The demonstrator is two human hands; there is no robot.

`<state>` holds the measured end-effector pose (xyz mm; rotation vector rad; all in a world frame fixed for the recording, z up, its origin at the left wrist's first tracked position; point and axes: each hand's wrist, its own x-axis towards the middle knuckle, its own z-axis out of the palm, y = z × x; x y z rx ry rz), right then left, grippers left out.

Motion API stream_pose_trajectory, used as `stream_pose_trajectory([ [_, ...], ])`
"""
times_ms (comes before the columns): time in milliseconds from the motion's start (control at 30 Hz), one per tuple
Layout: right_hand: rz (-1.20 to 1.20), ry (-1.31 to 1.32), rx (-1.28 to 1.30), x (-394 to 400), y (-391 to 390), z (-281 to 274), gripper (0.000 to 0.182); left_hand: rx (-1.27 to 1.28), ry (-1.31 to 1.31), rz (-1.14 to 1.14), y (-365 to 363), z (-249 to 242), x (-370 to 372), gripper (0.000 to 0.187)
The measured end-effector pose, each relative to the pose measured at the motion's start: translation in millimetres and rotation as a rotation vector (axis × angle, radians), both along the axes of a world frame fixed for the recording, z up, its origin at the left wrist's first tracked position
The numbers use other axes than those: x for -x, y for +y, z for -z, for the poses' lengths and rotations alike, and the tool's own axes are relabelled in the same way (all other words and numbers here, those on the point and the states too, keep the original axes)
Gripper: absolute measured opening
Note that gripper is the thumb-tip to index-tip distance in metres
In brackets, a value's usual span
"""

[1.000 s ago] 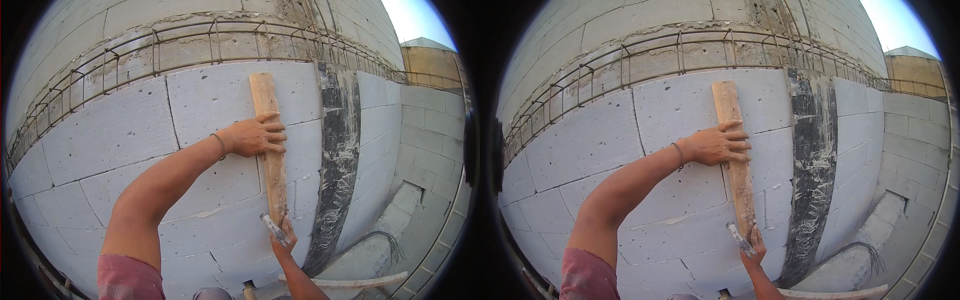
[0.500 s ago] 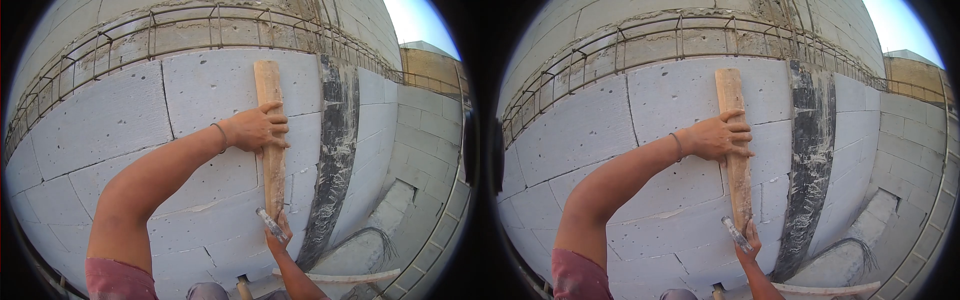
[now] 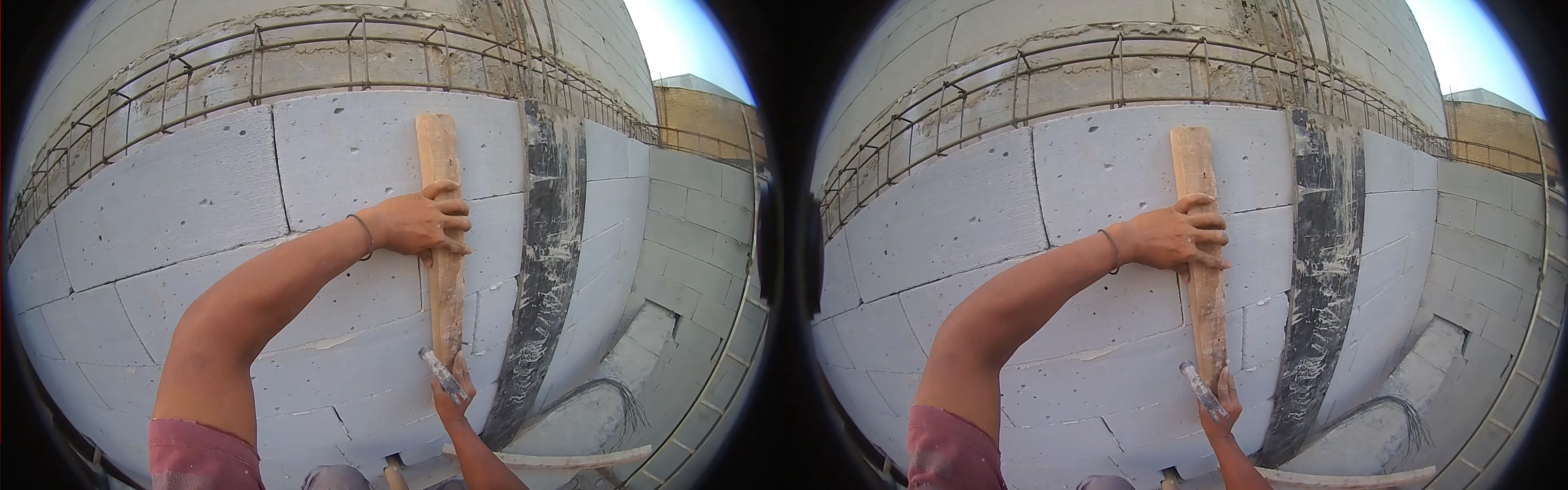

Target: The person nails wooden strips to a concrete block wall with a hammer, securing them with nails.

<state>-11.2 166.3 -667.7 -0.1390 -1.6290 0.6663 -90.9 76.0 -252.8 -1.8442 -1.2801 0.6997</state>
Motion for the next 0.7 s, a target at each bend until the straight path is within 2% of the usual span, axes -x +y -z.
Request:
stream_pose_trajectory([
  [300, -0.023, -0.006, 0.029, 9.5, 5.4, 13.1, 0.063, -0.041, 0.015, -0.015, -0.5, 1.6, -3.2, 0.069],
  [367, -0.111, -0.038, 0.042, -1.7, 8.5, 7.7, 0.066, -0.075, 0.038, -0.007, 0.2, 7.1, -0.4, 0.068],
  [467, -0.038, -0.094, -0.014, -34.3, 13.6, 14.0, 0.062, -0.146, 0.094, -0.040, 2.9, 16.0, 3.1, 0.067],
  [533, -0.191, -0.080, 0.085, -61.0, 13.9, 26.2, 0.043, -0.082, 0.099, -0.003, 5.7, 7.3, 5.4, 0.063],
  [567, -0.185, -0.110, 0.097, -69.8, 9.4, 37.2, 0.043, -0.039, 0.157, 0.035, 6.3, 4.2, 5.7, 0.059],
  [633, -0.236, -0.138, 0.560, -84.4, -1.4, 49.8, 0.016, -0.045, 0.173, 0.043, 5.9, 7.4, 5.8, 0.059],
  [667, -0.229, -0.129, 0.451, -92.8, 1.9, 47.4, 0.019, -0.060, 0.222, 0.045, 5.6, 7.3, 4.6, 0.058],
  [700, -0.222, -0.143, 0.454, -107.9, 3.6, 31.6, 0.019, -0.060, 0.207, 0.048, 3.1, 4.9, -3.1, 0.058],
])
